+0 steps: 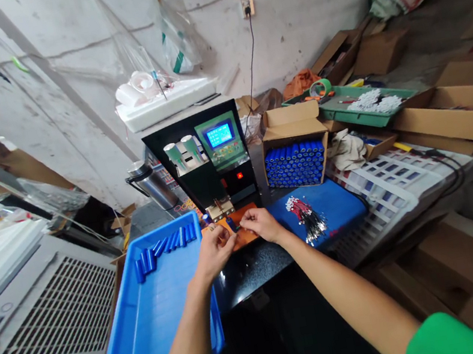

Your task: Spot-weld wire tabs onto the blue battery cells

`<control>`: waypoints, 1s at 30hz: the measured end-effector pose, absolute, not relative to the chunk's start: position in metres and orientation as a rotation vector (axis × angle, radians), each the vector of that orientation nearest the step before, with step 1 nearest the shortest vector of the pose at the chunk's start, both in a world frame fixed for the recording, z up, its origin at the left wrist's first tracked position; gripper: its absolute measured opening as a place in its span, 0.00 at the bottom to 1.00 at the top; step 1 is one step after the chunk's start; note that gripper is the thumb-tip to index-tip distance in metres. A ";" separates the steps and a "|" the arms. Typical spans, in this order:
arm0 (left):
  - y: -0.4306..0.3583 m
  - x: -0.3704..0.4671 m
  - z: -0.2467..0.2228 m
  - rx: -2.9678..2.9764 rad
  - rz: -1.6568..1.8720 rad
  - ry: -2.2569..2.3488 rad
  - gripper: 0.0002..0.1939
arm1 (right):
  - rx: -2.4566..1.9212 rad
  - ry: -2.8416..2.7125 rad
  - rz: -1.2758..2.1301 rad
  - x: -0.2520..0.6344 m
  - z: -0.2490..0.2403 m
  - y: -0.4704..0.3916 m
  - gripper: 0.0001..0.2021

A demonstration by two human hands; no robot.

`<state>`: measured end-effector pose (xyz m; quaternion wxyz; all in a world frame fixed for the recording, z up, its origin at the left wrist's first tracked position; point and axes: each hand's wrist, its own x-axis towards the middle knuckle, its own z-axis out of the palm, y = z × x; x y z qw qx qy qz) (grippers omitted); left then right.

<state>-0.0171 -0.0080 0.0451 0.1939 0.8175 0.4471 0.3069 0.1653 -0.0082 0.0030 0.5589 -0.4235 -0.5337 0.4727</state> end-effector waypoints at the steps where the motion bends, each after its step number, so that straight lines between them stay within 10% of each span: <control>1: -0.009 -0.018 0.047 2.317 0.887 1.238 0.11 | -1.001 -1.231 1.136 0.165 0.003 -0.008 0.10; 30: -0.004 -0.018 0.020 2.401 0.715 1.013 0.19 | -1.011 -1.013 1.137 0.166 0.002 -0.010 0.11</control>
